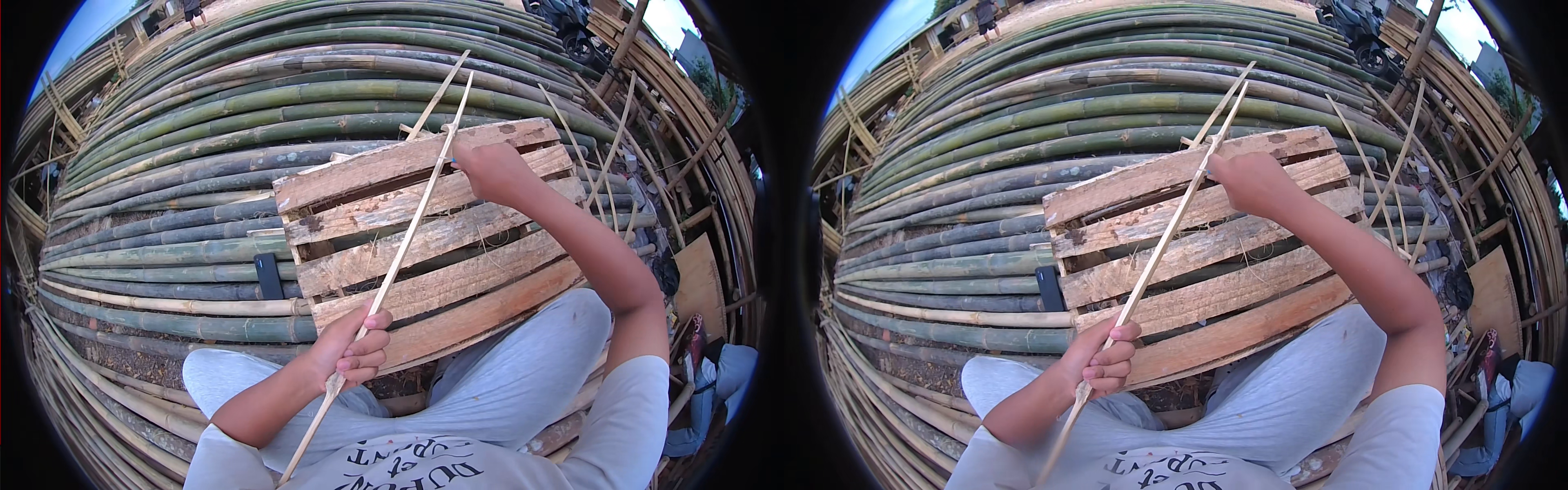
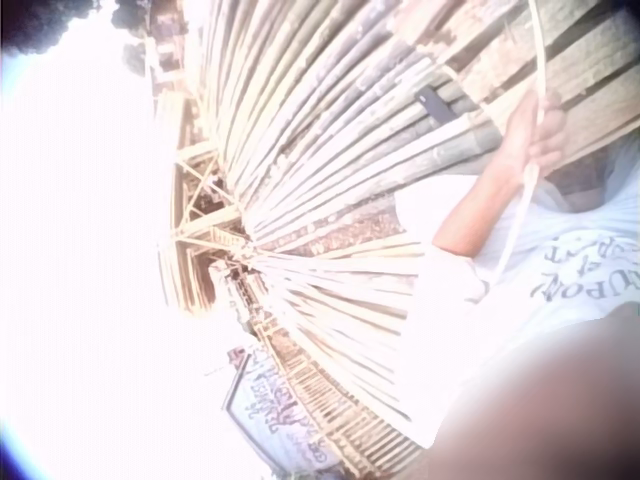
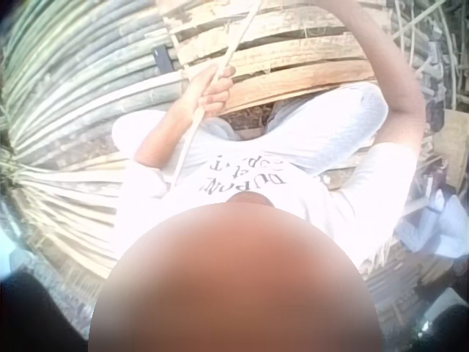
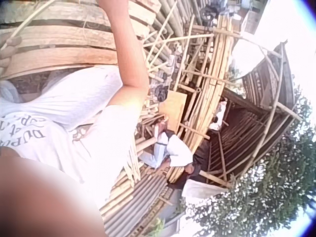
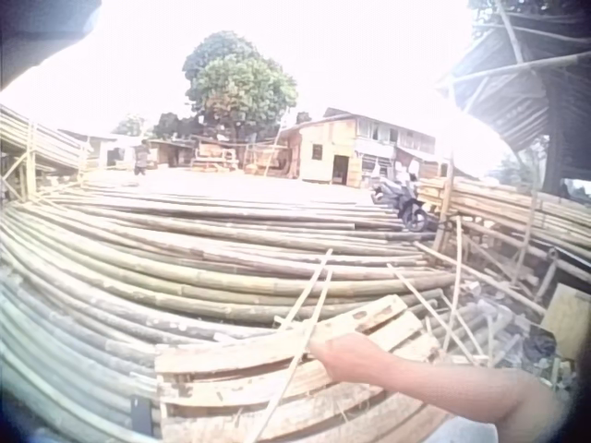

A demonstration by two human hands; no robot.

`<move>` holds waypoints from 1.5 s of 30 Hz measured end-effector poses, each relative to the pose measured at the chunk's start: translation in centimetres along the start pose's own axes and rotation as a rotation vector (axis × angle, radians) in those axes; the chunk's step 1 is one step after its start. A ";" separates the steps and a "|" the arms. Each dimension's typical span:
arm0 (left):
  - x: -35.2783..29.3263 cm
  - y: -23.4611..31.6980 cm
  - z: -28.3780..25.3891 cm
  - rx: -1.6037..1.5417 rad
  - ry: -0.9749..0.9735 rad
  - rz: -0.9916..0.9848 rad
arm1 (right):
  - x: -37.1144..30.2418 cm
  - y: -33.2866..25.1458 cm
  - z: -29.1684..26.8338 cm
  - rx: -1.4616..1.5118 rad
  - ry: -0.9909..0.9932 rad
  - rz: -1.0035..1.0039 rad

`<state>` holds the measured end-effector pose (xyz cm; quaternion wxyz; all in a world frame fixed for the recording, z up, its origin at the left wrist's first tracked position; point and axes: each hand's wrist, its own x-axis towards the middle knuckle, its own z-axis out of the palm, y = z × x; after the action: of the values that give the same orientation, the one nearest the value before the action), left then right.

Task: Whittling and smoothing a thin strip of bamboo using a small hand knife.

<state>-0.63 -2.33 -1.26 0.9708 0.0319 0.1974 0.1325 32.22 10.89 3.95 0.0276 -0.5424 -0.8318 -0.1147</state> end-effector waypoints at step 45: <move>0.5 0.4 -0.5 0.050 0.016 -0.024 | -0.9 7.6 1.1 -0.196 0.065 0.143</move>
<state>-0.46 -1.78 -1.90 0.9695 0.0529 0.2090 0.1162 39.59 13.22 3.91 0.0097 -0.5964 -0.7744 -0.2109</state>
